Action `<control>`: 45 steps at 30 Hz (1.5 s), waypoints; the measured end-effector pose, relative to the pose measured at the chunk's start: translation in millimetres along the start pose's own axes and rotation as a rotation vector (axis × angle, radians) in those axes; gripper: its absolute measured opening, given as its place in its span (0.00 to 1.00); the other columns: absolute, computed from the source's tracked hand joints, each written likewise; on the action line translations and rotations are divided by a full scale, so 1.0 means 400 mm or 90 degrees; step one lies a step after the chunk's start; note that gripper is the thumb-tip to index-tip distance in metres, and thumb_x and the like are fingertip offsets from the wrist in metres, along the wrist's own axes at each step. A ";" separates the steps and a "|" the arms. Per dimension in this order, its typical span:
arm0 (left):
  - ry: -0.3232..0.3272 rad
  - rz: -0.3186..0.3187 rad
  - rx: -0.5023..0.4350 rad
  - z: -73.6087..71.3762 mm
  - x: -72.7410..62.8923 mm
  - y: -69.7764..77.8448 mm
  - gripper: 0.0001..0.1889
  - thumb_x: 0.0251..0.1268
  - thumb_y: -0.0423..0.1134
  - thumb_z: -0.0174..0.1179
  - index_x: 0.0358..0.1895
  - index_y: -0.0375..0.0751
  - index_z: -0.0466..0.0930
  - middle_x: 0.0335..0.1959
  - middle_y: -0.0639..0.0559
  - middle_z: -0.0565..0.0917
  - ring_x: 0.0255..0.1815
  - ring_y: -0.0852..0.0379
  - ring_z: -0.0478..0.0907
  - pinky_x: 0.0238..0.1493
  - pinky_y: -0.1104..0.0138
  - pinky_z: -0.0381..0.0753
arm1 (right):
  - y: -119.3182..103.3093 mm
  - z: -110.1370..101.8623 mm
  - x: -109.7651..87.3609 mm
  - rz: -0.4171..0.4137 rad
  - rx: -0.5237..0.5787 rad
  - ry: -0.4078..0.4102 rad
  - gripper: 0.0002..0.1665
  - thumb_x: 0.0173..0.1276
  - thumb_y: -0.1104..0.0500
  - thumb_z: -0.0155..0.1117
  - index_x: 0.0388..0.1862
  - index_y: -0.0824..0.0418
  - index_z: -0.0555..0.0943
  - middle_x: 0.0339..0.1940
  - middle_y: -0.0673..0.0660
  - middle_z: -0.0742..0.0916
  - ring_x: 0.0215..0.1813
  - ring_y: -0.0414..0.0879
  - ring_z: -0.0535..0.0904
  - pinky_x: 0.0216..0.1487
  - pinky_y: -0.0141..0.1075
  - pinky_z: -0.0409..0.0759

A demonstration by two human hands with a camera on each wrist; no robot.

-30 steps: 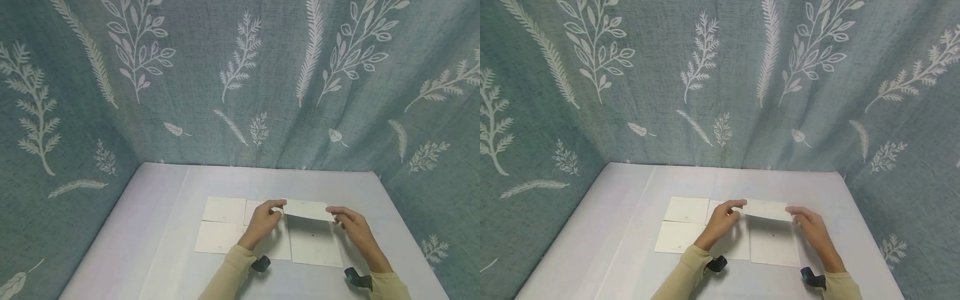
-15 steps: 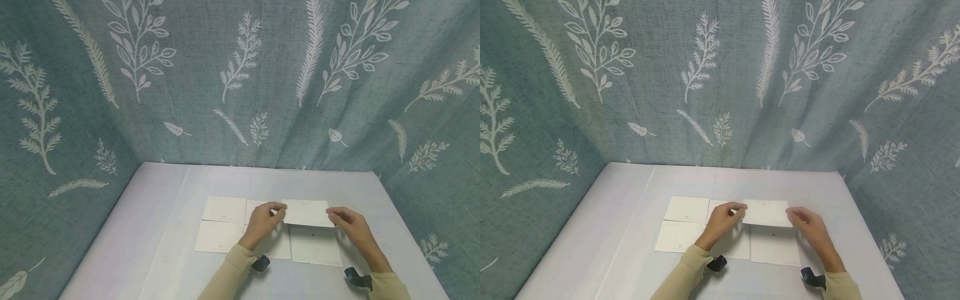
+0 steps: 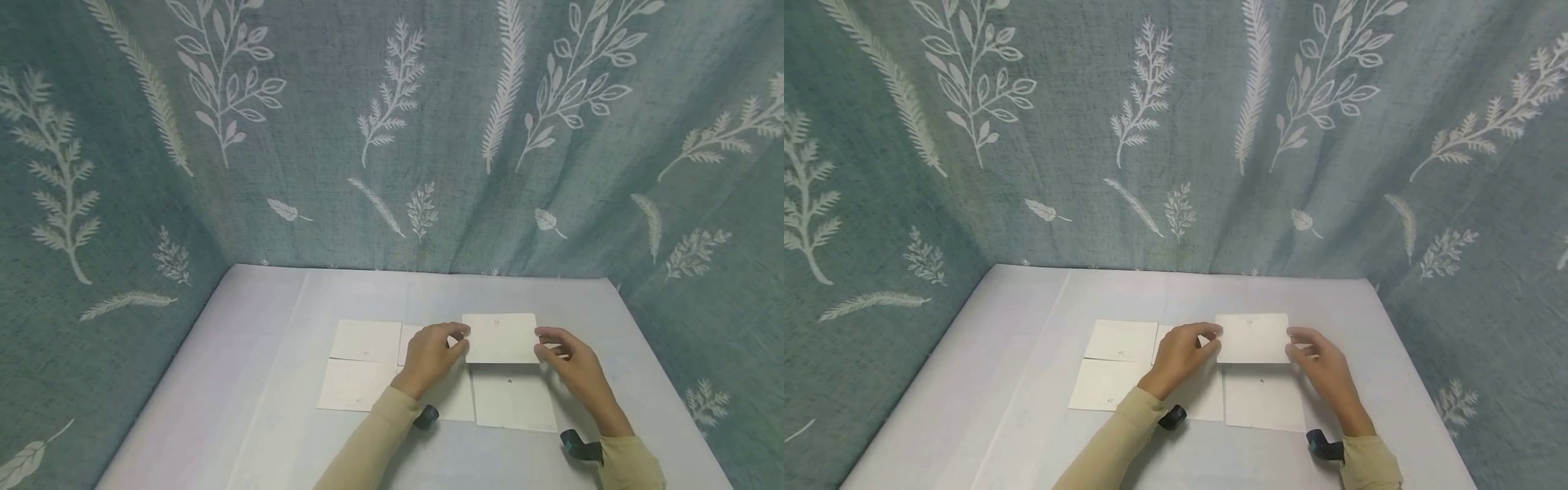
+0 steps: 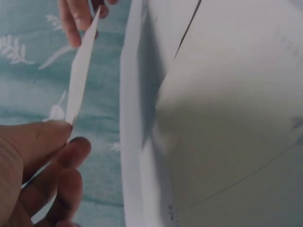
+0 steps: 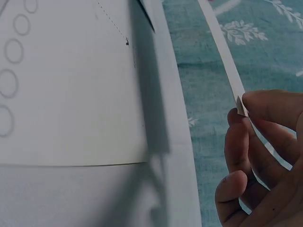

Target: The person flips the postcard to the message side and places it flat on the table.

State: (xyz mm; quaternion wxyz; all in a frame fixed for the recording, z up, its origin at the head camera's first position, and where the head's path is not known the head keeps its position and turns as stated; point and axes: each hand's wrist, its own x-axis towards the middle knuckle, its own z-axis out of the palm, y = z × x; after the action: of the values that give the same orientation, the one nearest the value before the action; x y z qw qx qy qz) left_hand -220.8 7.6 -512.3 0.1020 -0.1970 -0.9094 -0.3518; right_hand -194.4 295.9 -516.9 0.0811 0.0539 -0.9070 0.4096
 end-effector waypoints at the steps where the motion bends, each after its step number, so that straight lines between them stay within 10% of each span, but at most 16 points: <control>1: -0.007 0.003 -0.002 0.000 0.005 -0.003 0.12 0.68 0.40 0.65 0.53 0.49 0.88 0.40 0.58 0.90 0.21 0.72 0.70 0.21 0.77 0.68 | 0.000 -0.001 0.003 0.000 0.000 -0.001 0.22 0.74 0.49 0.65 0.62 0.57 0.81 0.54 0.60 0.86 0.46 0.45 0.80 0.45 0.35 0.78; 19: -0.089 0.017 0.069 0.035 0.054 -0.017 0.16 0.60 0.42 0.72 0.52 0.51 0.89 0.39 0.63 0.89 0.47 0.62 0.84 0.45 0.70 0.80 | 0.032 -0.014 0.023 0.000 -0.047 -0.044 0.22 0.73 0.53 0.66 0.62 0.60 0.81 0.53 0.63 0.87 0.46 0.53 0.82 0.44 0.45 0.79; 45: -0.112 0.056 0.156 0.058 0.049 -0.032 0.16 0.57 0.45 0.74 0.50 0.53 0.89 0.38 0.66 0.89 0.40 0.66 0.84 0.44 0.69 0.79 | 0.050 0.002 0.011 0.042 -0.106 -0.092 0.21 0.68 0.59 0.70 0.59 0.59 0.82 0.52 0.61 0.87 0.47 0.54 0.82 0.46 0.50 0.80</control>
State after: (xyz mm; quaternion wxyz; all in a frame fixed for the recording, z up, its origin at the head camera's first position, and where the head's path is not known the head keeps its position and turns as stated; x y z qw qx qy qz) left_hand -245.0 20.2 -530.7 0.0602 -0.2526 -0.9415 -0.2148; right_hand -202.3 308.2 -531.4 0.0058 0.0464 -0.9427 0.3303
